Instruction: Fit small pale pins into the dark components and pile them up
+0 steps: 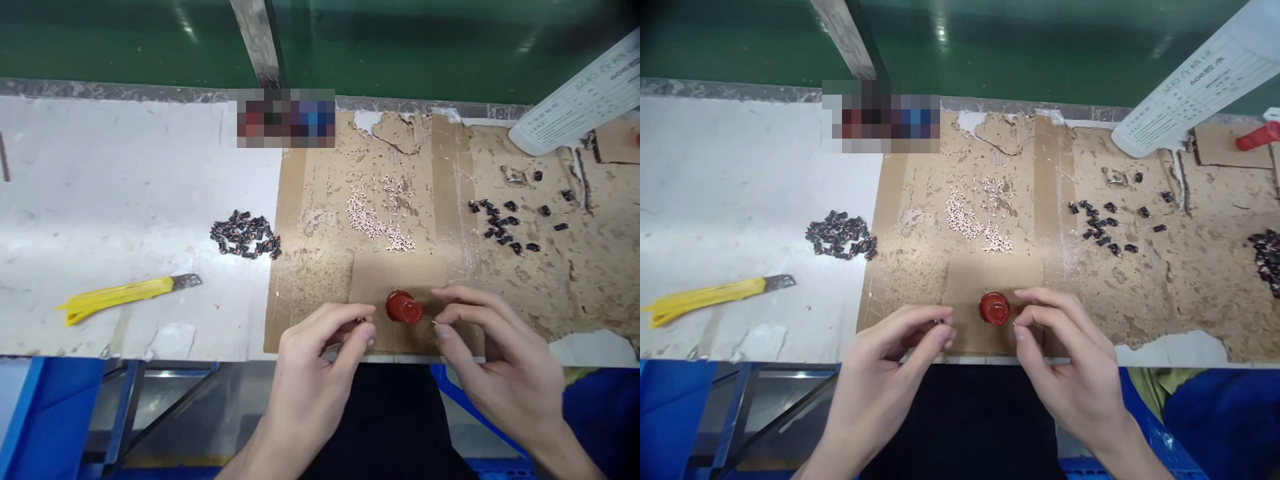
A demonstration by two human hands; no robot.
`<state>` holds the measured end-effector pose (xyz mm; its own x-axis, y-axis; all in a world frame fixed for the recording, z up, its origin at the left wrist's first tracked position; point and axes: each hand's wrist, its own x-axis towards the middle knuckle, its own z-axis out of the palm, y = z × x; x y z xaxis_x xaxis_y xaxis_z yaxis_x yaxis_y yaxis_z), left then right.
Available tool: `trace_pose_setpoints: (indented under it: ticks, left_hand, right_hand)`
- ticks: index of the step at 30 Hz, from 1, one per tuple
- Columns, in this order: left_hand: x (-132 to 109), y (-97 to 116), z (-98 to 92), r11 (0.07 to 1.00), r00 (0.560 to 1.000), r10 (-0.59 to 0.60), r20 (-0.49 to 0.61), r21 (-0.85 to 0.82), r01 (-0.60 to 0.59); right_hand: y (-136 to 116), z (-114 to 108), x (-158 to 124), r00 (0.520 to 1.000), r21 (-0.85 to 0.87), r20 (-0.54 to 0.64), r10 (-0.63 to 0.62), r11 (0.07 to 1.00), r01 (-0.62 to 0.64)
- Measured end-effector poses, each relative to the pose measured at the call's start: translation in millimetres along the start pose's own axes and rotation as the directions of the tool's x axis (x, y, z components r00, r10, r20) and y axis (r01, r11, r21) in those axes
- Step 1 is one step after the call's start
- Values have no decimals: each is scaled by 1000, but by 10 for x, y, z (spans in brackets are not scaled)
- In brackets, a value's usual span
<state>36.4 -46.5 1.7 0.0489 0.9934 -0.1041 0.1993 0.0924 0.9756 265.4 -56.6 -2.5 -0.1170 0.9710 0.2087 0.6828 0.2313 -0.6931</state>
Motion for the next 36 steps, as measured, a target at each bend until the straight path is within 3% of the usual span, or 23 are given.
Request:
trace_pose_setpoints:
  ticks: [5, 13, 16, 19, 24, 28, 36]
  left_hand:
    - [-13, -29, -80, 994, 995, -101, -13, -32, 100]
    - [-11, 21, -46, 979, 980, -193, -40, -79, 190]
    - [34, 116, -31, 969, 975, -219, 29, -112, 220]
    - [100, 223, 31, 939, 964, -229, 135, -231, 255]
    - [141, 323, 172, 703, 872, -367, 325, -517, 488]
    - [126, 326, 201, 607, 831, -392, 396, -567, 556]
    - [127, 330, 178, 631, 824, -401, 401, -531, 565]
  right_hand:
    - [-58, 73, 71, 988, -121, 0, -157, 980, 156]
    - [-58, 97, 101, 972, -198, 30, -233, 952, 235]
    - [-98, 52, 84, 987, -102, -19, -162, 982, 159]
    - [-196, 0, 80, 999, 111, -15, 31, 993, -30]
    - [-353, -29, 109, 973, 435, 70, 219, 871, -227]
    - [-377, -16, 99, 953, 559, 138, 270, 773, -300]
    - [-368, -28, 93, 956, 590, 160, 247, 752, -294]
